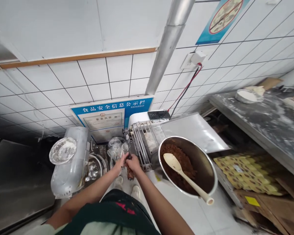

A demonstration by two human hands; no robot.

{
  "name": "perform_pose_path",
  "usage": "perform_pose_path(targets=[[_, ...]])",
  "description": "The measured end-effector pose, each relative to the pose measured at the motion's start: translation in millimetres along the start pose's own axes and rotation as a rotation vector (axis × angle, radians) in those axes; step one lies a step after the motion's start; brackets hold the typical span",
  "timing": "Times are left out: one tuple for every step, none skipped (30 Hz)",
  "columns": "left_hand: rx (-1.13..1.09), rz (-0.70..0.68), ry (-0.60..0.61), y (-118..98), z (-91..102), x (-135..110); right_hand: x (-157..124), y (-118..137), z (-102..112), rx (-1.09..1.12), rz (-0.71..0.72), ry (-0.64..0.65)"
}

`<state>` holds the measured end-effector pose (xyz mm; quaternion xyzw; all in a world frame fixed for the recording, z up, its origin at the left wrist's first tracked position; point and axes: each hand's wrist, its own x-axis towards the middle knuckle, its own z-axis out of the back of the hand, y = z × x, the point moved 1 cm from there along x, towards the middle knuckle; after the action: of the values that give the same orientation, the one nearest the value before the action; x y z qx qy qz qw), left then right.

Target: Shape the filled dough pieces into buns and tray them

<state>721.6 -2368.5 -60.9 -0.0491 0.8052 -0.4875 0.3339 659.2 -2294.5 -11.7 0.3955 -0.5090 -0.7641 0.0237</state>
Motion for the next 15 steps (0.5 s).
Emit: perform_pose_path(targets=[[0.066, -0.02, 0.01, -1, -1.3, 4, -3, 2, 0, -0.01, 0.01, -0.005], [0.116, -0.041, 0.013, -2, -2.1, 9, -6, 3, 1, -0.019, 0.021, -0.003], [0.143, -0.057, 0.008, -4, -2.4, 15, -10, 5, 1, -0.025, 0.034, 0.006], [0.156, -0.066, 0.0, -5, -2.5, 21, -15, 7, 2, -0.026, 0.046, 0.018], [0.158, -0.071, -0.009, -7, -2.3, 28, -20, 10, 2, -0.021, 0.055, 0.031], [0.154, -0.076, -0.016, -8, -2.0, 35, -25, 12, 3, -0.014, 0.061, 0.043], [0.152, -0.084, -0.025, -9, -1.7, 42, -30, 14, 3, -0.007, 0.065, 0.053], [0.149, -0.094, -0.036, -11, -1.1, 50, -34, 16, 4, -0.004, 0.065, 0.061], [0.145, -0.104, -0.047, -12, -0.3, 57, -39, 17, 5, 0.0, 0.064, 0.067], [0.139, -0.112, -0.06, -14, 0.9, 64, -43, 19, 6, 0.003, 0.065, 0.073], [0.133, -0.118, -0.074, -16, 2.7, 71, -47, 20, 7, 0.006, 0.067, 0.08], [0.127, -0.118, -0.091, -19, 5.3, 78, -51, 21, 8, 0.008, 0.069, 0.09], [0.12, -0.113, -0.11, -22, 8.7, 85, -55, 21, 9, 0.01, 0.071, 0.101], [0.111, -0.103, -0.131, -26, 12.9, 92, -59, 21, 9, 0.01, 0.07, 0.113], [0.1, -0.087, -0.153, -30, 17.9, 98, -63, 22, 10, 0.007, 0.068, 0.12]])
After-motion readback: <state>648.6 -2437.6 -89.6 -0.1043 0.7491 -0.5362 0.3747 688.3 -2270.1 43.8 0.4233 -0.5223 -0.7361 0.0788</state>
